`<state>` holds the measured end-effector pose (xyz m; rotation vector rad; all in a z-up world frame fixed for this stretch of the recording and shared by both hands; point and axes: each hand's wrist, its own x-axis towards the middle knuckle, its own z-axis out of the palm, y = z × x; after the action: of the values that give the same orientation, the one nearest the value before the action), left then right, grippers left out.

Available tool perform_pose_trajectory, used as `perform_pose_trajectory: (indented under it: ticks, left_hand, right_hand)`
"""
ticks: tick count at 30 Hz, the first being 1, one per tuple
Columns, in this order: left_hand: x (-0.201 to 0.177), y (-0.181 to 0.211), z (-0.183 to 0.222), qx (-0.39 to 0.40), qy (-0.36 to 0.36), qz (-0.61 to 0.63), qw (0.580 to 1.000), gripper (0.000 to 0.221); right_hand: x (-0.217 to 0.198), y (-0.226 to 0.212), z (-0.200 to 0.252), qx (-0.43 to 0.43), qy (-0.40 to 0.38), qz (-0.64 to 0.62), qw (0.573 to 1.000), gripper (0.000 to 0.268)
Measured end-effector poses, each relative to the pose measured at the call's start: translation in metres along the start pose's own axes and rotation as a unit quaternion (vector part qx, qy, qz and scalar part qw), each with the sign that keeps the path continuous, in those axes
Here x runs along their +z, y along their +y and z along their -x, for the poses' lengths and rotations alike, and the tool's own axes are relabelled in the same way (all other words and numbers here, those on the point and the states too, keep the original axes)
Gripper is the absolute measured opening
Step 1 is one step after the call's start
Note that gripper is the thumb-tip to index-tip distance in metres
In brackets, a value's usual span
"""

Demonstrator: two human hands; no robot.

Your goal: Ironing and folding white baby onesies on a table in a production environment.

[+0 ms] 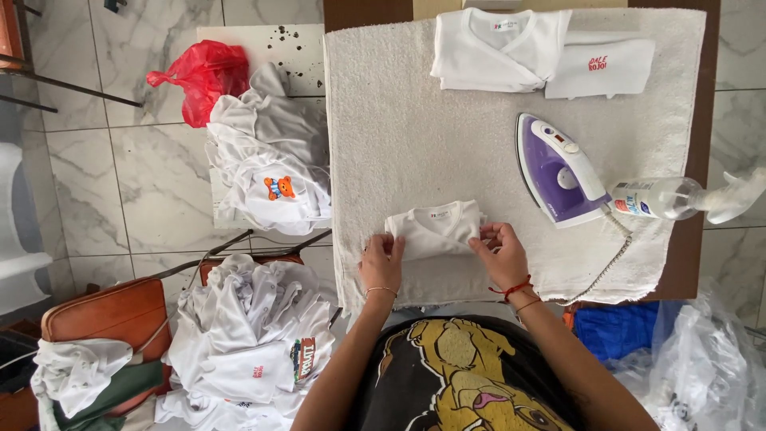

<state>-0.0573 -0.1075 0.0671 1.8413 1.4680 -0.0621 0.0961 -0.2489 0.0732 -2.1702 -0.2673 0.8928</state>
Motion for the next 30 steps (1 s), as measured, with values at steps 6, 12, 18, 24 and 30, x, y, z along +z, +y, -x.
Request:
perform_pose_trajectory:
  ticks: [6,12,18,24,30]
  left_hand:
    - [0.011,-0.015,-0.002,-0.018,-0.045,0.043,0.998,0.024]
    - [0.001,0.004,-0.003,-0.014,-0.049,-0.027,0.998,0.033]
    - [-0.002,0.011,-0.003,-0.014,-0.055,0.054,0.997,0.028]
    - [0.012,-0.007,-0.012,0.197,0.166,-0.068,0.964,0.017]
    - [0.014,-0.001,-0.006,0.346,0.062,-0.241,0.905,0.065]
  right_hand:
    - [-0.005,0.0,0.012,-0.03,-0.008,-0.013,0.999,0.022]
    - [0.009,-0.011,0.011,0.019,0.013,-0.051,0.998,0.035]
    - [0.016,0.002,0.007,-0.026,0.045,-0.045,0.998,0.04]
    - [0.02,-0.015,0.007,-0.334,0.202,0.218,0.894,0.033]
    - [0.044,-0.009,-0.002,-0.441,0.043,0.374,0.815,0.055]
